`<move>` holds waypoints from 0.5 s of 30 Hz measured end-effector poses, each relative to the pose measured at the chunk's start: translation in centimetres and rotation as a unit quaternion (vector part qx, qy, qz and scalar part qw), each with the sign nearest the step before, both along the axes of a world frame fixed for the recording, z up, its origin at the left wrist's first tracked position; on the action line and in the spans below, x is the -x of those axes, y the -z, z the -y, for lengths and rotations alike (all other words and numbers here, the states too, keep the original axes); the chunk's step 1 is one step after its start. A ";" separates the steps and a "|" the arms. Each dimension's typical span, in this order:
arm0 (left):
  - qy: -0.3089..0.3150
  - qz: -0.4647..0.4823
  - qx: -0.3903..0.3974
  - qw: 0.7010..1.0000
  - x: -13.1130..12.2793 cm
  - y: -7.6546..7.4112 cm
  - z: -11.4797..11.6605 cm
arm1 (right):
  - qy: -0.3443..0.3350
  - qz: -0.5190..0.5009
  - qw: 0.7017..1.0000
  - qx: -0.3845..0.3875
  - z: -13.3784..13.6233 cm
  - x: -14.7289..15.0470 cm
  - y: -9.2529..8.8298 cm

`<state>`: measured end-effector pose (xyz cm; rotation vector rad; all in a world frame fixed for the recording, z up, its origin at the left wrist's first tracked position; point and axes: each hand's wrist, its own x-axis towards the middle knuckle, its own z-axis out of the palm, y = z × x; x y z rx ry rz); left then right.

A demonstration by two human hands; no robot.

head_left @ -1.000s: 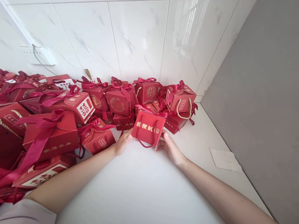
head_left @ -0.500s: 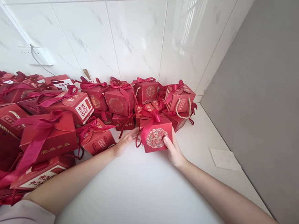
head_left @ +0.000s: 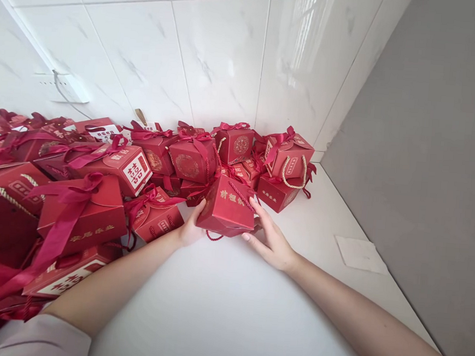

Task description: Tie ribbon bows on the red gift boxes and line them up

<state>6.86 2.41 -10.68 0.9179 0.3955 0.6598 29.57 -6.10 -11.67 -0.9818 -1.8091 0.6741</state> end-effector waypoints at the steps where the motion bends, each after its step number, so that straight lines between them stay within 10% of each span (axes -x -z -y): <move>1: 0.029 0.001 0.006 1.000 0.0 -0.5 0.1 | 0.002 -0.006 1.000 -0.007 0.0 0.0 0.0; 6: 0.137 -0.032 -0.001 0.990 0.0 -1.9 0.3 | -0.004 -0.033 0.999 -0.029 -0.3 0.0 0.2; 15: 0.123 -0.032 -0.027 0.991 2.0 1.2 -1.3 | 0.097 -0.129 0.987 -0.015 0.1 -0.1 0.3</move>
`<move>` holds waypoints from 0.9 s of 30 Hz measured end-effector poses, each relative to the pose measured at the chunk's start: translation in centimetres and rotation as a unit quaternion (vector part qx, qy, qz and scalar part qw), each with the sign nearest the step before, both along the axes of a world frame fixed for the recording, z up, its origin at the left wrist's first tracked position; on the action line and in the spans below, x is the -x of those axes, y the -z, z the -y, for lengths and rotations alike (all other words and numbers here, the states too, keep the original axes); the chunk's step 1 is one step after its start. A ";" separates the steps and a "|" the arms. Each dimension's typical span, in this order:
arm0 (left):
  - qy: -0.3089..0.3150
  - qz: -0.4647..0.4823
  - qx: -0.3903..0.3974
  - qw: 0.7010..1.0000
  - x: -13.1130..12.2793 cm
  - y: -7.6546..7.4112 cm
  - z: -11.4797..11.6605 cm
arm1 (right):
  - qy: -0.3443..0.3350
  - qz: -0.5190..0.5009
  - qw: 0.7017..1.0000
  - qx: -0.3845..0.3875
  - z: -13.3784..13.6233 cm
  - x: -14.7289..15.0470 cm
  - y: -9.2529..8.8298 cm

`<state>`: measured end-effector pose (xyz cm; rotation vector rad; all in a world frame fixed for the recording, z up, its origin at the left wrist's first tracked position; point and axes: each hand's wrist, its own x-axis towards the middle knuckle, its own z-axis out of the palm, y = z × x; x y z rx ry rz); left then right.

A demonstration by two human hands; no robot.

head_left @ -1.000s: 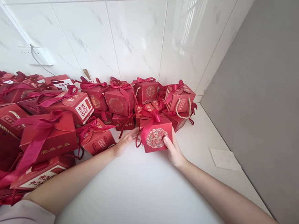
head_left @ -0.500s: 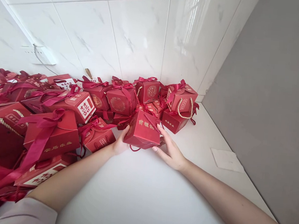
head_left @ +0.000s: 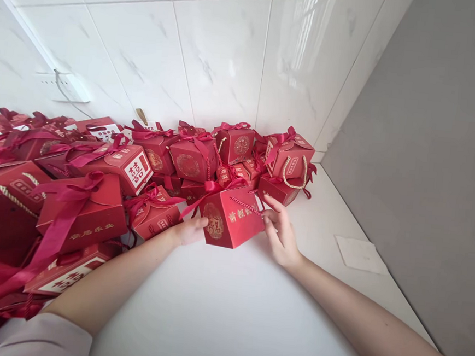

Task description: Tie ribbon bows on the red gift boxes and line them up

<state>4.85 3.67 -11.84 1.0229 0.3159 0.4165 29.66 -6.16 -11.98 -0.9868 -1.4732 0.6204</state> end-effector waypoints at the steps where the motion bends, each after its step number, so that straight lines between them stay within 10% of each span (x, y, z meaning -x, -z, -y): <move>1: -0.003 -0.012 -0.021 1.000 0.1 0.0 0.0 | 0.014 -0.033 0.999 0.012 -0.1 -0.1 0.0; 10: -0.107 -0.137 -0.361 0.916 -1.5 -1.7 1.3 | 0.041 -0.179 0.977 0.109 -3.3 -2.0 1.2; 19: -0.140 -0.243 -0.371 0.885 -0.3 -6.1 7.6 | -0.098 -0.169 0.961 0.199 -2.8 -1.7 0.9; 27: -0.187 -0.435 -0.284 0.834 8.7 -9.1 16.7 | -0.109 -0.163 0.956 0.218 -3.0 -1.4 1.7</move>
